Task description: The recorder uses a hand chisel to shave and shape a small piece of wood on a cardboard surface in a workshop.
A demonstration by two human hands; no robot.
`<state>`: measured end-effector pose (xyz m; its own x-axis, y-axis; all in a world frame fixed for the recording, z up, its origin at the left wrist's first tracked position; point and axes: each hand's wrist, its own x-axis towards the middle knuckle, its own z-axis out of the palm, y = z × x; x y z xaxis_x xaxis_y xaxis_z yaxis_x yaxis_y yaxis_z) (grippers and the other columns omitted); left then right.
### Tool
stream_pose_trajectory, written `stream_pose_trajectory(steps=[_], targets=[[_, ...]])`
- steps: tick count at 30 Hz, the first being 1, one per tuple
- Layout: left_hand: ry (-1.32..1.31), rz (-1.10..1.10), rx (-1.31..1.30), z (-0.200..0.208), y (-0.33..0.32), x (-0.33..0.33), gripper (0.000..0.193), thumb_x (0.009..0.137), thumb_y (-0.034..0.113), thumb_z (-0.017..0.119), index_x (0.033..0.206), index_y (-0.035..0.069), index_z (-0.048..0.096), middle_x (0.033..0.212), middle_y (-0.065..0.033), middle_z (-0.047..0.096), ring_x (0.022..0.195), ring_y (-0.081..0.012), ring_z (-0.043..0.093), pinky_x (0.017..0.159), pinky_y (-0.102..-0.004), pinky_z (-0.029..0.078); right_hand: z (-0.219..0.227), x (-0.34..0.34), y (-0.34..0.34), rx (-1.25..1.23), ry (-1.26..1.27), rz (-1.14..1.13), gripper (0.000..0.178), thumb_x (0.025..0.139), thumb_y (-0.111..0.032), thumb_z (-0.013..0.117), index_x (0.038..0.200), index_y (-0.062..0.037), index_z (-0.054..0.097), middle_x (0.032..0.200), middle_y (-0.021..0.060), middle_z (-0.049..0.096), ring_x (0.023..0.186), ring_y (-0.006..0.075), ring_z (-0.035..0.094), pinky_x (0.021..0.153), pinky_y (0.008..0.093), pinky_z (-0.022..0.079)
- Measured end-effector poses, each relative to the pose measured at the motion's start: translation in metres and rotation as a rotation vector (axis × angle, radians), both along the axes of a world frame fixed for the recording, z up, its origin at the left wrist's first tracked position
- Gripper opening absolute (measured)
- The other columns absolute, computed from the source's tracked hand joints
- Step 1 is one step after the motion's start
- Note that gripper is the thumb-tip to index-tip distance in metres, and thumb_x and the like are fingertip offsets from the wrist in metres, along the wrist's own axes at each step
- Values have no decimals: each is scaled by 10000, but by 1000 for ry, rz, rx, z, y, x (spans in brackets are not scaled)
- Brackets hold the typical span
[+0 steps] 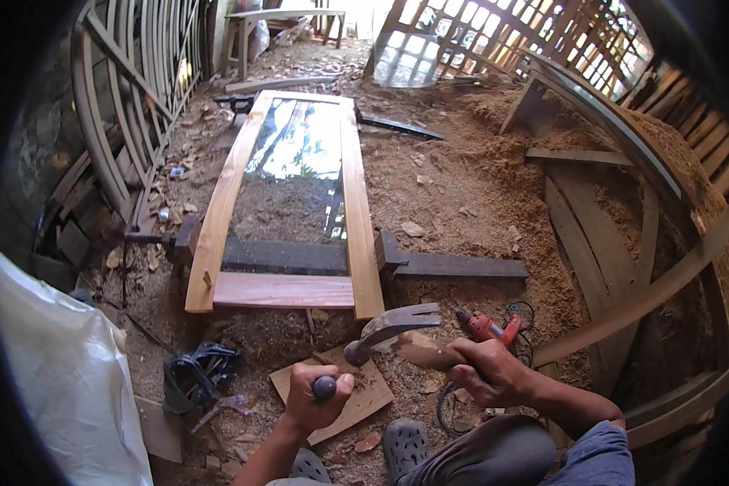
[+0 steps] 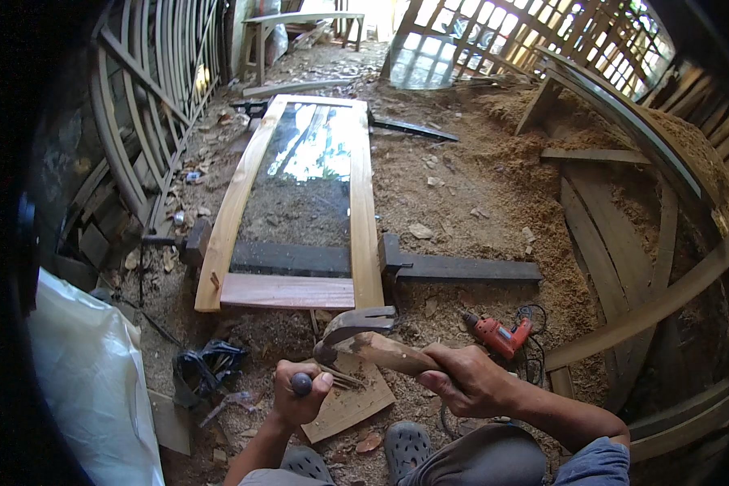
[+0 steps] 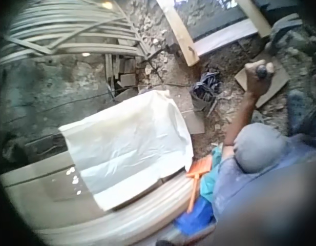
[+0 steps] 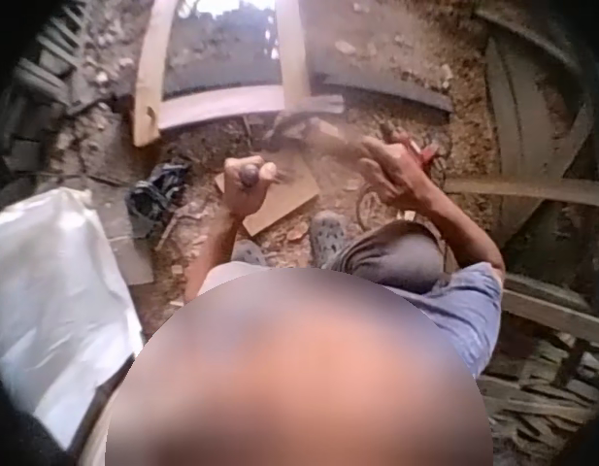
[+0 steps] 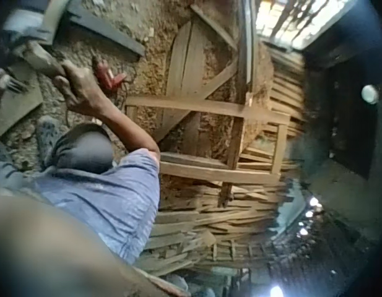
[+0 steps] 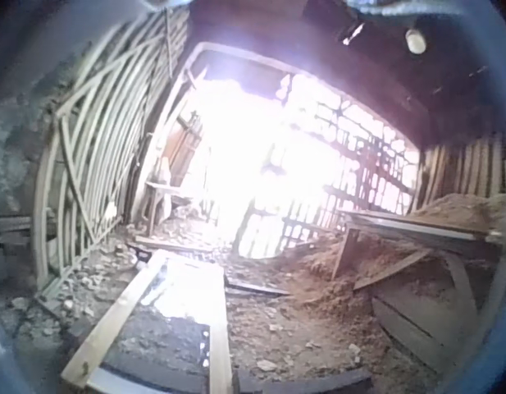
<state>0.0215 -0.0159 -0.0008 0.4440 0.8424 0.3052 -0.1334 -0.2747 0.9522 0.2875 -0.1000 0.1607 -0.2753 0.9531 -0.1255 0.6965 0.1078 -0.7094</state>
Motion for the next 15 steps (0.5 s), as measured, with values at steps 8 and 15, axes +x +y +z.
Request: stream_pose_trajectory(steps=[8,15], targets=[[-93,-45,-53,6,4,15,426,941,192,676,596,38,478,512,-34,370,488,-109,361,449,-340,326,15,-6,-4,-7,-35,-87,247,1020,-207,577,1089,28,612,737,113,594,636,239,582,624,368,473],[-70,-51,-124,-6,-14,10,453,940,184,682,574,58,447,510,-15,353,480,-111,340,450,-358,299,12,-14,-3,-15,-27,-63,273,1026,-255,582,1029,15,619,736,139,585,655,301,579,656,395,483]])
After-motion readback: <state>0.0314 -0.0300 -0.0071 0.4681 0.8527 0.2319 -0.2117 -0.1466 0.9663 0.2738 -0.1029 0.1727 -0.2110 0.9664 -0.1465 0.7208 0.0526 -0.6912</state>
